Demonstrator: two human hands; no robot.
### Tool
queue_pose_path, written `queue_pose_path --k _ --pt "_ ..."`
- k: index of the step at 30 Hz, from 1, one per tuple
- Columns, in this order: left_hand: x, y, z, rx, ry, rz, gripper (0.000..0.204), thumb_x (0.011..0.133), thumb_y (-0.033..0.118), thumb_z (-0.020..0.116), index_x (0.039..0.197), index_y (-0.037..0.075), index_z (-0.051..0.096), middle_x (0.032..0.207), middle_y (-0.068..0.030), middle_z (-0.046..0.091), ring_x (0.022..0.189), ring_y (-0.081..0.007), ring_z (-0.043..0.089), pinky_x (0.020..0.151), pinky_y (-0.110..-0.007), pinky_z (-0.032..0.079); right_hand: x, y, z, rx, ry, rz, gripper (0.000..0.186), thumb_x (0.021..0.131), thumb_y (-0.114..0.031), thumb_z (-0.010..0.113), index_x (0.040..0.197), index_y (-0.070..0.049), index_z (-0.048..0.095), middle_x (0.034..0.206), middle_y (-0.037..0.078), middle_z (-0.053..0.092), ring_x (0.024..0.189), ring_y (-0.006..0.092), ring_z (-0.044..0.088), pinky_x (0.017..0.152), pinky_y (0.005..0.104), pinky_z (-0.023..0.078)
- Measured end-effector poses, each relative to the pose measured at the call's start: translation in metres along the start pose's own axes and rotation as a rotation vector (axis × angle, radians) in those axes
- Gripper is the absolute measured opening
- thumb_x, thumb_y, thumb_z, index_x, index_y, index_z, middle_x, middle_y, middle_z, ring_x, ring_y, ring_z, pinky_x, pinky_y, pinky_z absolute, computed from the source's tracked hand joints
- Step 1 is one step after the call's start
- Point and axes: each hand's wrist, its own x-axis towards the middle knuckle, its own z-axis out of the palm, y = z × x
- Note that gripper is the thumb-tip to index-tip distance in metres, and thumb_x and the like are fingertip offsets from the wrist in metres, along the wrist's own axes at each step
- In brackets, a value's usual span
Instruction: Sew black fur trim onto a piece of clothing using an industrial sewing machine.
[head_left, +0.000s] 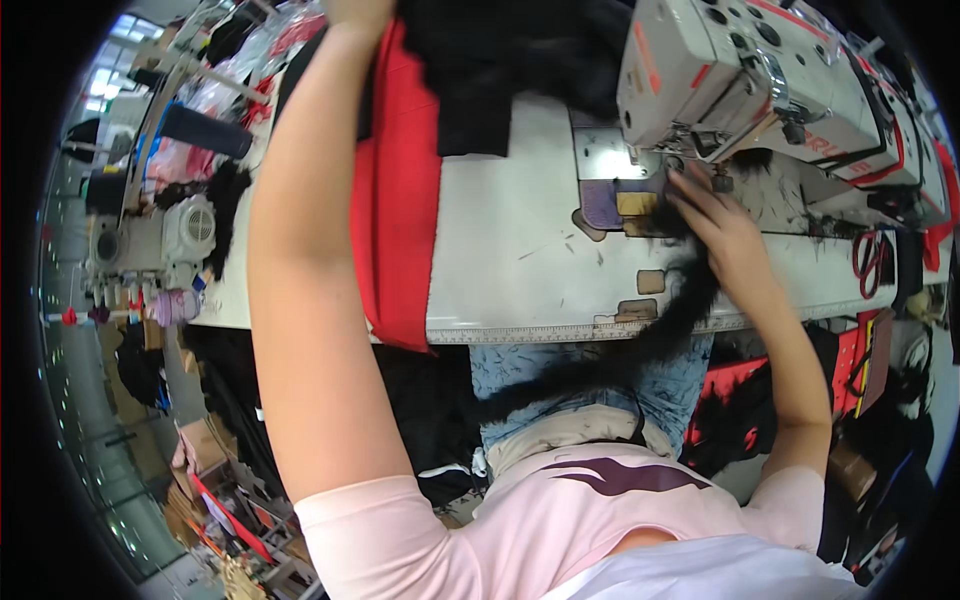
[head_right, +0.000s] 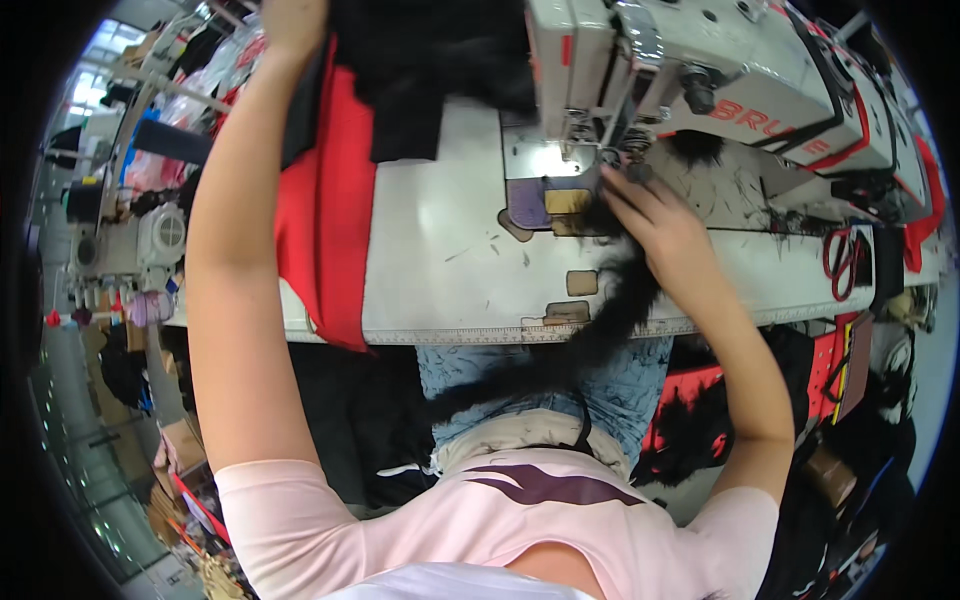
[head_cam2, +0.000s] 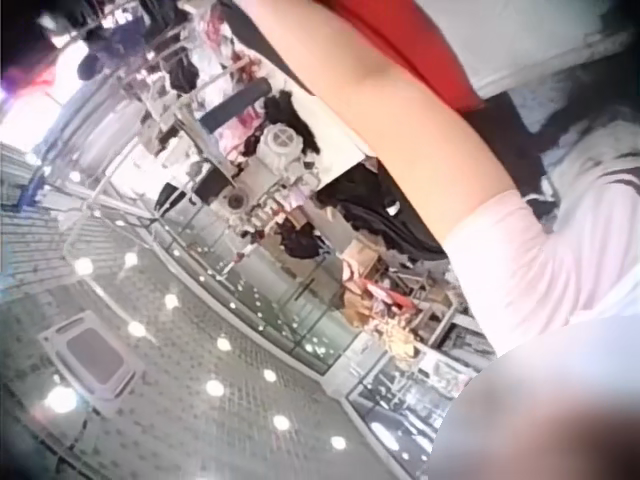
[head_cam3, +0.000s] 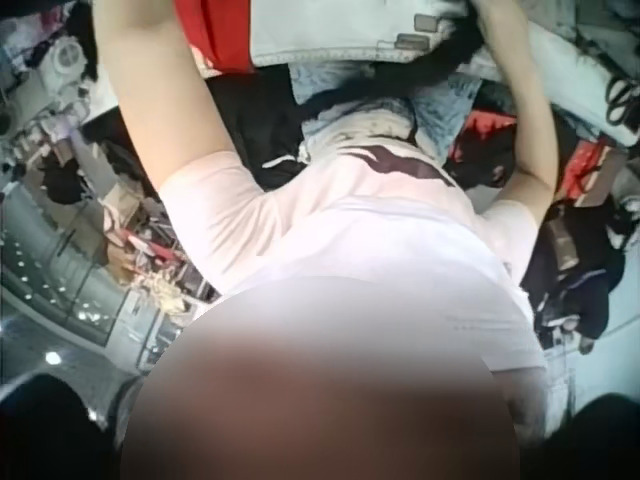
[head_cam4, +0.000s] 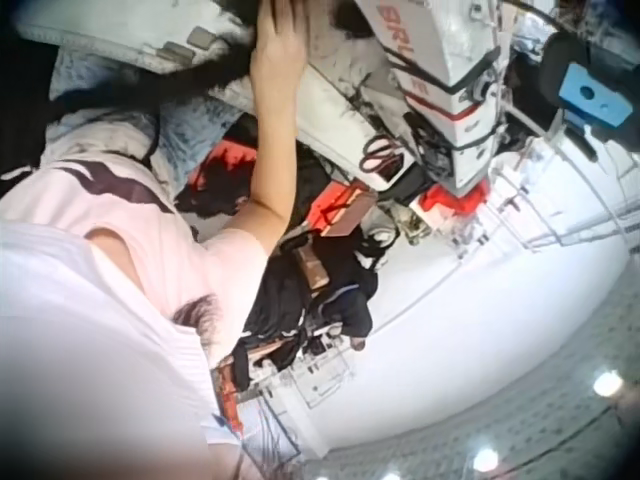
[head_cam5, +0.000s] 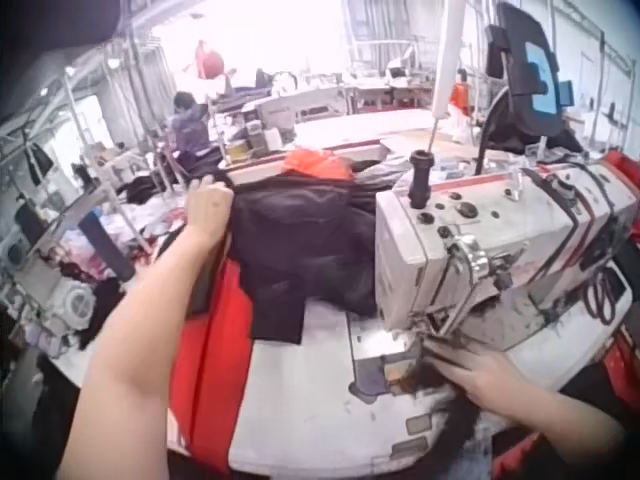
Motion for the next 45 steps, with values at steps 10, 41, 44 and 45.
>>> queue_pose_path --k 10,41,44,45 --pt "-0.136 -0.063 -0.114 -0.333 -0.325 -0.327 0.03 0.085 0.006 0.051 0.108 0.01 0.071 0.109 -0.0136 0.07 0.105 -0.0313 0.066 0.088 -0.044 0.05 -0.086 -0.044 0.019 0.325 0.249 0.186 0.039 0.076 0.017 0.045 0.111 0.008 0.06 0.118 0.025 0.061 0.112 0.0401 0.061 0.097 0.0412 0.048" --pt "-0.125 0.031 -0.266 -0.866 -0.448 -0.035 0.034 0.08 -0.001 0.06 0.112 0.007 0.068 0.115 -0.008 0.069 0.115 -0.0231 0.061 0.106 -0.044 0.037 0.014 0.165 0.026 -0.53 -0.467 0.395 0.014 0.083 -0.007 0.056 0.093 -0.004 0.063 0.097 0.016 0.064 0.106 0.0361 0.059 0.09 0.0465 0.048" --pt "-0.126 0.078 -0.273 -0.876 -0.436 -0.06 0.036 0.088 0.015 0.066 0.124 0.008 0.064 0.124 -0.0084 0.066 0.121 -0.0243 0.059 0.11 -0.044 0.034 0.058 0.043 -0.017 -0.34 -0.456 0.712 0.035 0.071 0.003 0.062 0.105 0.003 0.061 0.117 0.022 0.062 0.113 0.0423 0.055 0.095 0.0453 0.045" --pt "-0.122 0.093 -0.27 -0.794 -0.373 -0.02 0.035 0.085 0.014 0.067 0.12 0.008 0.065 0.117 -0.0076 0.067 0.115 -0.0242 0.061 0.107 -0.044 0.037 0.032 0.038 -0.009 -0.343 -0.089 0.469 0.033 0.071 0.005 0.06 0.104 0.004 0.061 0.112 0.021 0.064 0.112 0.0422 0.056 0.096 0.0451 0.045"
